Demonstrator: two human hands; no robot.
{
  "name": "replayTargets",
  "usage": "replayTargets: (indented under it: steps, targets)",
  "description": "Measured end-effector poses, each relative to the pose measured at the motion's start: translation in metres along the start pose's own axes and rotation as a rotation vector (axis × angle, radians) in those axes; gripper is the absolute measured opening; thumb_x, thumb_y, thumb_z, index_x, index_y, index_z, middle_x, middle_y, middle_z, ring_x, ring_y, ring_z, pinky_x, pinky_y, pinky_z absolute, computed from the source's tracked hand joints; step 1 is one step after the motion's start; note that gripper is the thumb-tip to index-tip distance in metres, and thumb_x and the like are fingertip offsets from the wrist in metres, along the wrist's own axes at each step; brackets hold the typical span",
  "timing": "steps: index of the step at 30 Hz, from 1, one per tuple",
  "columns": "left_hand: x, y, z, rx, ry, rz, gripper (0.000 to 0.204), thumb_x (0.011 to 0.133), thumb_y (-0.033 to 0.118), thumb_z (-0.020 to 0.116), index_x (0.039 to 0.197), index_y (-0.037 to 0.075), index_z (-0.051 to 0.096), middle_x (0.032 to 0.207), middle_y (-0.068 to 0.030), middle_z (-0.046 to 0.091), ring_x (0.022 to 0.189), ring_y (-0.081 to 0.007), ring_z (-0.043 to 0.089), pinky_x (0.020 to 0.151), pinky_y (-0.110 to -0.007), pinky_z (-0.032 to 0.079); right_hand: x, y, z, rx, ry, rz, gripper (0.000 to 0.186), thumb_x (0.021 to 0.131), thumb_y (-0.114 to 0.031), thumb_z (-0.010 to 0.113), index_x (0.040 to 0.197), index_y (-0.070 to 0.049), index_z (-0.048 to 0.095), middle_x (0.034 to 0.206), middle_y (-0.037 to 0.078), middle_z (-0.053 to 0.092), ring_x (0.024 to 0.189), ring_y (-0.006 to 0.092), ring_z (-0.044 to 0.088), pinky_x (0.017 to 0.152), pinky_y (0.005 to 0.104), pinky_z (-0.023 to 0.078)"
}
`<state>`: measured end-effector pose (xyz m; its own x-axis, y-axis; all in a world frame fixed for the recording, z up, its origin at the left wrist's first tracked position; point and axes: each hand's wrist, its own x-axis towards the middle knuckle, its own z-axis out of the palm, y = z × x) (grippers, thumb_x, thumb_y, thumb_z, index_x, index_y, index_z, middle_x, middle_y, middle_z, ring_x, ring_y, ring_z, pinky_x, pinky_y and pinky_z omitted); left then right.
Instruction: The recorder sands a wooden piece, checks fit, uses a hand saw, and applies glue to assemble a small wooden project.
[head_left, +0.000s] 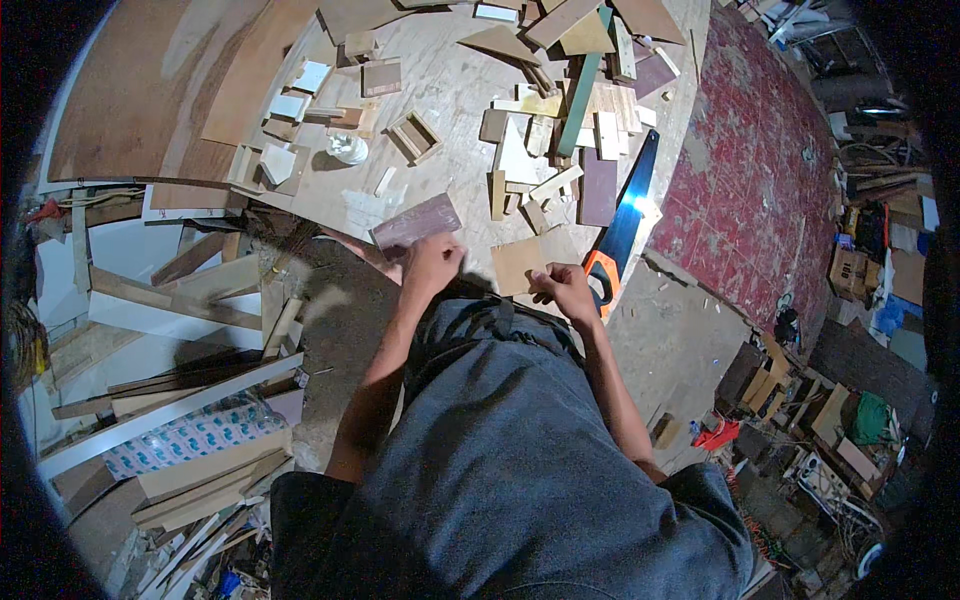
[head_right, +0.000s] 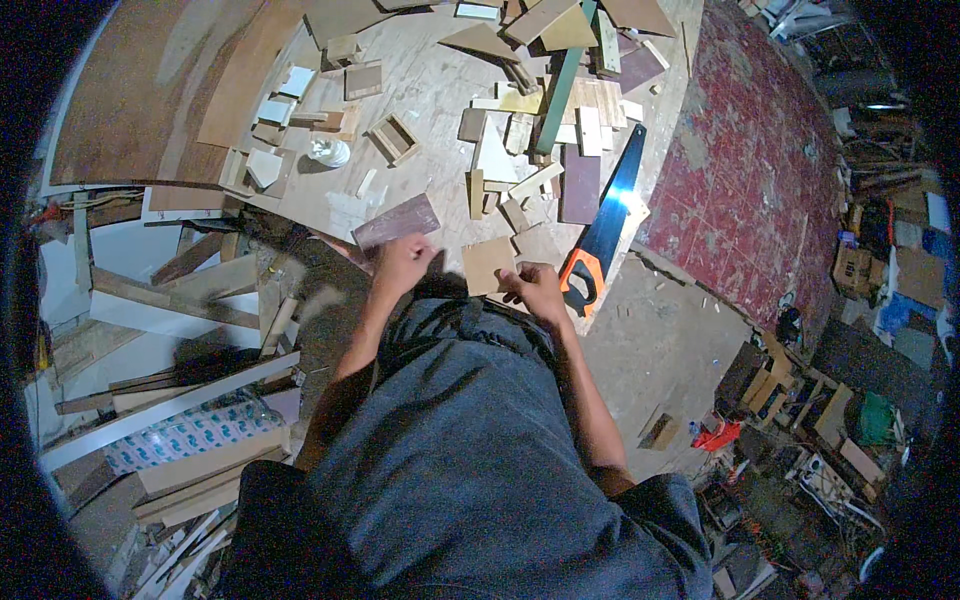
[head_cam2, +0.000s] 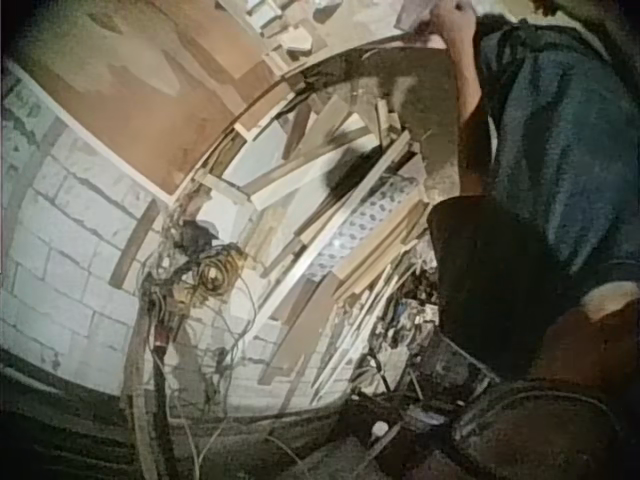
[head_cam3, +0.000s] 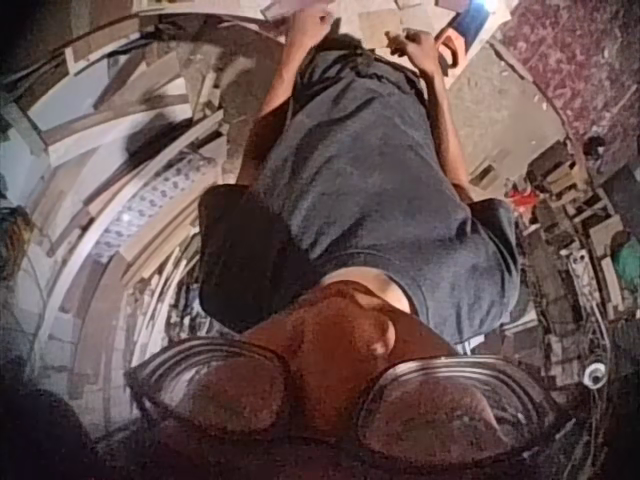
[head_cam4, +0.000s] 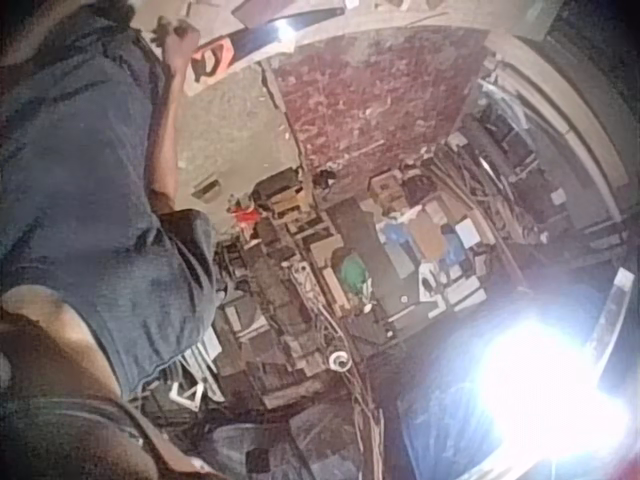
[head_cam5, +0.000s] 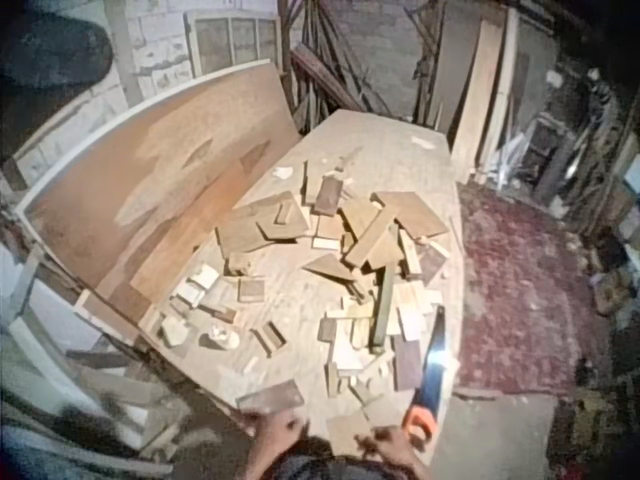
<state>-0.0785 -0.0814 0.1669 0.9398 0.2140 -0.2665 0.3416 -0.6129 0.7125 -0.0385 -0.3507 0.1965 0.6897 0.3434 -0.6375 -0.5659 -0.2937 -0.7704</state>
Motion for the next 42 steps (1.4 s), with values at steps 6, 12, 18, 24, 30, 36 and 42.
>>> replayTargets:
  steps: [6, 12, 18, 24, 30, 36, 42]
  targets:
    - [0.008, 0.020, 0.022, -0.247, -0.170, 0.139, 0.017, 0.081, 0.015, 0.071, 0.095, 0.004, 0.071, 0.092, -0.0127, 0.072, 0.076, -0.0302, 0.069, 0.067, -0.035, 0.054, 0.005, -0.011, 0.007, -0.091, -0.086, -0.060, 0.030, 0.089, -0.023, 0.069, 0.084, 0.006, 0.069, 0.075, 0.010, 0.069, 0.064, 0.0134, 0.064, 0.056, 0.0289, 0.050]
    - [0.006, 0.019, 0.025, -0.143, -0.172, 0.163, 0.015, 0.083, 0.016, 0.067, 0.092, 0.004, 0.071, 0.079, -0.0167, 0.069, 0.073, -0.0354, 0.067, 0.066, -0.042, 0.053, 0.009, 0.005, 0.002, -0.189, -0.077, -0.042, 0.030, 0.090, -0.024, 0.070, 0.083, 0.005, 0.068, 0.073, 0.009, 0.068, 0.061, 0.0115, 0.061, 0.054, 0.0278, 0.049]
    - [-0.002, 0.038, 0.024, 0.073, -0.131, 0.158, 0.014, 0.087, 0.019, 0.062, 0.085, 0.006, 0.067, 0.077, -0.0211, 0.065, 0.070, -0.0399, 0.064, 0.062, -0.047, 0.049, 0.017, 0.021, 0.001, -0.384, -0.015, -0.082, 0.031, 0.089, -0.023, 0.070, 0.081, 0.006, 0.067, 0.069, 0.010, 0.067, 0.058, 0.0118, 0.061, 0.054, 0.0286, 0.049]
    - [-0.003, 0.005, 0.047, 0.281, -0.013, -0.010, 0.020, 0.088, 0.020, 0.056, 0.083, 0.004, 0.065, 0.077, -0.0215, 0.065, 0.073, -0.0452, 0.063, 0.067, -0.053, 0.049, 0.007, -0.002, 0.010, -0.244, 0.107, -0.057, 0.032, 0.089, -0.024, 0.069, 0.074, 0.004, 0.065, 0.069, 0.009, 0.067, 0.057, 0.0127, 0.063, 0.053, 0.0278, 0.048]
    - [0.011, -0.045, 0.037, 0.297, 0.051, -0.163, 0.028, 0.089, 0.025, 0.057, 0.082, 0.000, 0.067, 0.081, -0.0256, 0.065, 0.078, -0.0449, 0.063, 0.072, -0.053, 0.049, 0.017, 0.016, -0.009, -0.010, 0.065, 0.036, 0.030, 0.089, -0.030, 0.069, 0.076, -0.003, 0.066, 0.069, 0.006, 0.067, 0.062, 0.0121, 0.064, 0.055, 0.0259, 0.048]
    - [0.022, -0.017, 0.032, -0.099, -0.119, -0.079, 0.032, 0.091, 0.032, 0.062, 0.090, 0.000, 0.068, 0.082, -0.0198, 0.068, 0.071, -0.0326, 0.067, 0.069, -0.041, 0.052, 0.034, 0.030, -0.011, 0.173, -0.017, 0.080, 0.031, 0.090, -0.033, 0.069, 0.076, -0.006, 0.063, 0.069, 0.004, 0.065, 0.064, 0.0123, 0.064, 0.056, 0.0262, 0.048]
    - [0.026, -0.057, 0.084, -0.705, -0.346, -0.162, 0.027, 0.091, 0.016, 0.067, 0.110, -0.003, 0.062, 0.099, -0.0090, 0.068, 0.083, -0.0139, 0.065, 0.062, -0.027, 0.055, 0.090, 0.049, -0.004, -0.168, -0.362, 0.120, 0.029, 0.091, -0.034, 0.066, 0.083, -0.006, 0.066, 0.071, 0.002, 0.065, 0.068, 0.0110, 0.063, 0.059, 0.0285, 0.050]
